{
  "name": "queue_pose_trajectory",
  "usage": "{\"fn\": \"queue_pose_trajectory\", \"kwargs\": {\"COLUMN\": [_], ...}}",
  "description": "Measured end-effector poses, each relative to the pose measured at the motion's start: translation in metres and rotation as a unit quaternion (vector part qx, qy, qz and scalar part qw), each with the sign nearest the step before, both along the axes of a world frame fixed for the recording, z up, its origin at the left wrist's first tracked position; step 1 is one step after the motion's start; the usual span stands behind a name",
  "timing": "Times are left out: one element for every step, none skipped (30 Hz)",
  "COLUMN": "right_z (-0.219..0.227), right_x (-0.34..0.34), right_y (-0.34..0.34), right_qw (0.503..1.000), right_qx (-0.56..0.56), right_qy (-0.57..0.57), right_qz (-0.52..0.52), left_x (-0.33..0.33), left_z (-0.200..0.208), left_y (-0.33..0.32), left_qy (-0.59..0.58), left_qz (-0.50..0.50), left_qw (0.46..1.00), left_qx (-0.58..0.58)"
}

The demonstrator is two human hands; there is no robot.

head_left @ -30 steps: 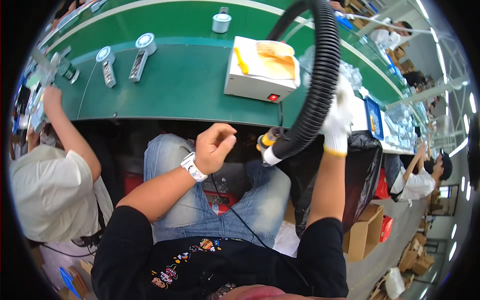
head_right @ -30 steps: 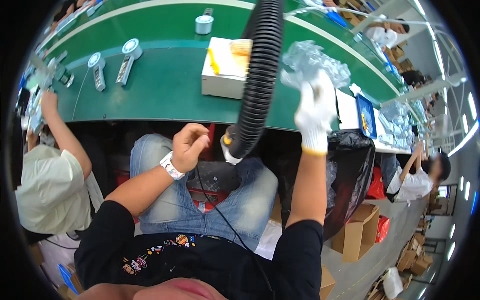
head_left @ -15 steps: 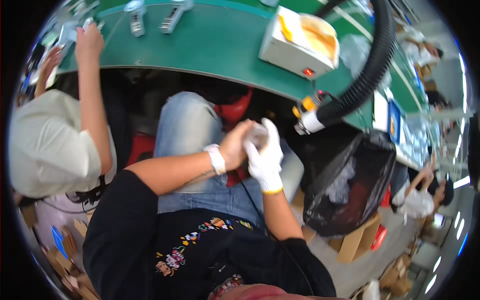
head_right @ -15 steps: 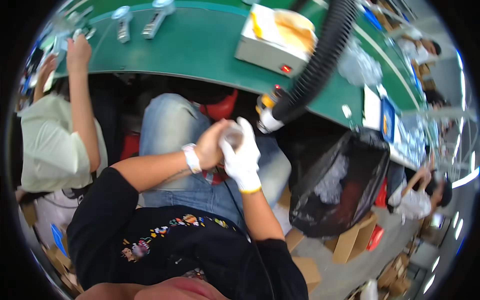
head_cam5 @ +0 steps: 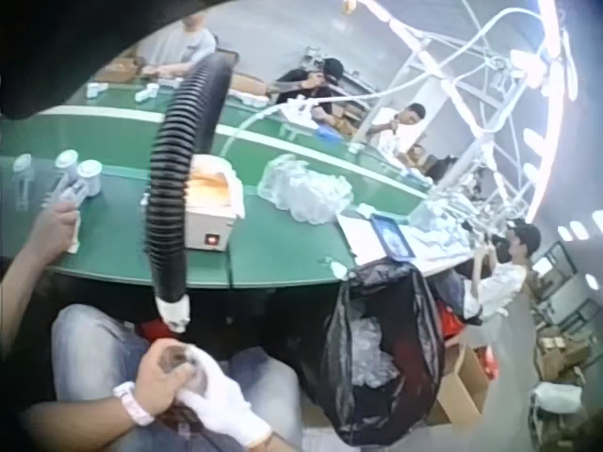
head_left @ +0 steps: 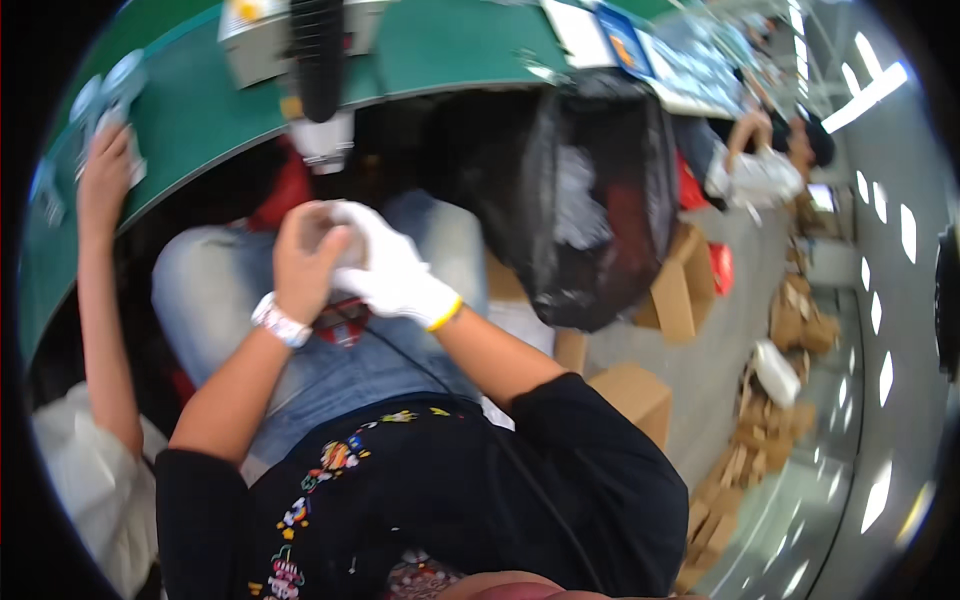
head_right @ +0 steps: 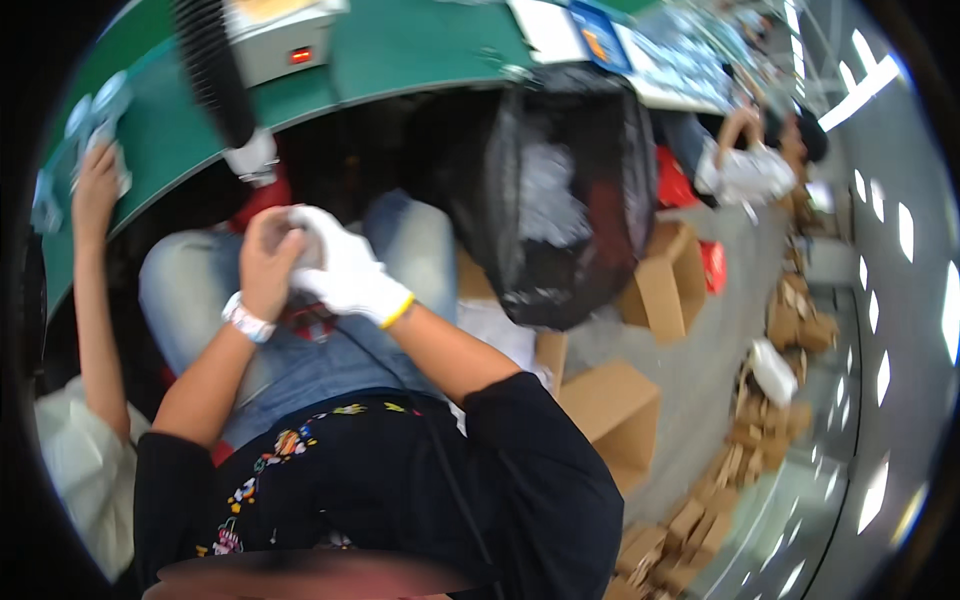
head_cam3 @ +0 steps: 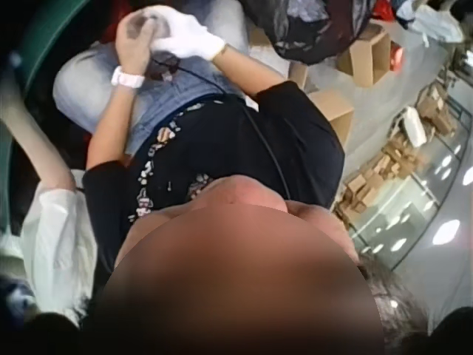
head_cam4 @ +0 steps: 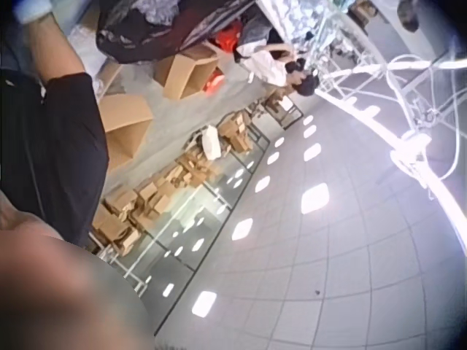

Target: Assembling and inspecting small electronic devices at a production line station.

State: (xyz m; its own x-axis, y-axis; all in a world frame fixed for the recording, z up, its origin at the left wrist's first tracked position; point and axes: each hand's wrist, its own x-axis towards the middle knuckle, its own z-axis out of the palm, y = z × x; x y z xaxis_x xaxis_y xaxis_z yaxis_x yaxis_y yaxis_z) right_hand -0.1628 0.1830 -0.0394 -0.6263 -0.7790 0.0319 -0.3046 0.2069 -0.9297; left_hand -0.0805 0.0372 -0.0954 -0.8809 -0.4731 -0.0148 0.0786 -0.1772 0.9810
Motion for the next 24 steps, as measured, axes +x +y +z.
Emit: {"fn": "queue_pose_trajectory", "kwargs": {"right_z": [-0.006, -0.012, -0.015, -0.015, -0.013, -0.012, -0.013, -0.017, -0.023, -0.031, -0.038, -0.045, -0.055, -0.06, -0.065, -0.057, -0.048, -0.034, -0.024, -0.017, -0.01, -0.004, 0.001, 0.003], "right_x": [0.001, 0.006, 0.005, 0.001, -0.005, -0.006, -0.007, -0.006, -0.004, -0.003, -0.004, -0.002, 0.004, 0.012, 0.016, 0.019, 0.022, 0.021, 0.02, 0.016, 0.01, 0.001, -0.005, -0.011], "right_y": [0.002, 0.006, 0.007, 0.01, 0.014, 0.016, 0.016, 0.018, 0.019, 0.02, 0.02, 0.021, 0.025, 0.029, 0.033, 0.034, 0.036, 0.038, 0.04, 0.042, 0.044, 0.046, 0.048, 0.051], "right_qw": [0.999, 0.997, 0.989, 0.989, 0.983, 0.975, 0.964, 0.964, 0.974, 0.98, 0.982, 0.984, 0.981, 0.972, 0.958, 0.957, 0.976, 0.99, 0.996, 0.996, 0.997, 0.994, 0.989, 0.989], "right_qx": [0.008, -0.003, -0.024, -0.03, -0.024, -0.019, -0.013, -0.019, 0.028, 0.075, 0.12, 0.114, 0.057, 0.002, -0.052, -0.054, -0.025, 0.004, 0.033, 0.032, 0.064, 0.096, 0.128, 0.126], "right_qy": [0.018, -0.052, -0.126, -0.118, -0.165, -0.215, -0.265, -0.263, -0.223, -0.182, -0.139, -0.135, -0.178, -0.223, -0.266, -0.268, -0.199, -0.126, -0.052, -0.05, -0.042, -0.034, -0.027, -0.026], "right_qz": [-0.03, -0.061, -0.078, -0.086, -0.073, -0.056, -0.038, -0.039, -0.036, -0.035, -0.032, -0.033, -0.055, -0.076, -0.097, -0.096, -0.083, -0.071, -0.059, -0.061, -0.016, 0.029, 0.075, 0.073], "left_x": [-0.006, -0.011, -0.016, -0.015, -0.015, -0.013, -0.012, -0.011, -0.01, -0.009, -0.008, -0.006, -0.004, -0.002, -0.004, -0.002, 0.0, -0.002, -0.002, 0.0, 0.002, 0.001, 0.001, 0.0], "left_z": [0.005, 0.01, 0.013, 0.015, 0.018, 0.02, 0.023, 0.027, 0.031, 0.033, 0.035, 0.035, 0.033, 0.031, 0.028, 0.024, 0.02, 0.02, 0.022, 0.025, 0.028, 0.03, 0.028, 0.021], "left_y": [-0.001, 0.007, 0.012, 0.014, 0.013, 0.012, 0.008, 0.006, 0.003, 0.001, 0.0, 0.001, 0.002, 0.002, -0.002, -0.009, -0.016, -0.021, -0.023, -0.024, -0.025, -0.026, -0.027, -0.029], "left_qy": [0.024, 0.048, 0.06, 0.065, 0.07, 0.07, 0.074, 0.071, 0.067, 0.063, 0.067, 0.037, 0.006, -0.026, -0.025, -0.039, -0.053, -0.064, -0.063, -0.046, -0.028, -0.011, -0.01, 0.021], "left_qz": [-0.003, -0.002, -0.017, -0.021, -0.024, -0.024, -0.028, -0.036, -0.042, -0.047, -0.047, -0.034, -0.021, -0.007, -0.007, -0.061, -0.114, -0.168, -0.169, -0.179, -0.191, -0.203, -0.204, -0.204], "left_qw": [1.0, 0.999, 0.998, 0.998, 0.997, 0.997, 0.997, 0.99, 0.971, 0.94, 0.937, 0.957, 0.972, 0.984, 0.983, 0.977, 0.967, 0.954, 0.954, 0.957, 0.959, 0.96, 0.959, 0.97], "left_qx": [-0.01, -0.021, -0.021, -0.012, -0.004, 0.003, -0.003, -0.115, -0.225, -0.332, -0.339, -0.287, -0.234, -0.177, -0.18, -0.201, -0.22, -0.239, -0.242, -0.225, -0.209, -0.193, -0.195, -0.13]}}
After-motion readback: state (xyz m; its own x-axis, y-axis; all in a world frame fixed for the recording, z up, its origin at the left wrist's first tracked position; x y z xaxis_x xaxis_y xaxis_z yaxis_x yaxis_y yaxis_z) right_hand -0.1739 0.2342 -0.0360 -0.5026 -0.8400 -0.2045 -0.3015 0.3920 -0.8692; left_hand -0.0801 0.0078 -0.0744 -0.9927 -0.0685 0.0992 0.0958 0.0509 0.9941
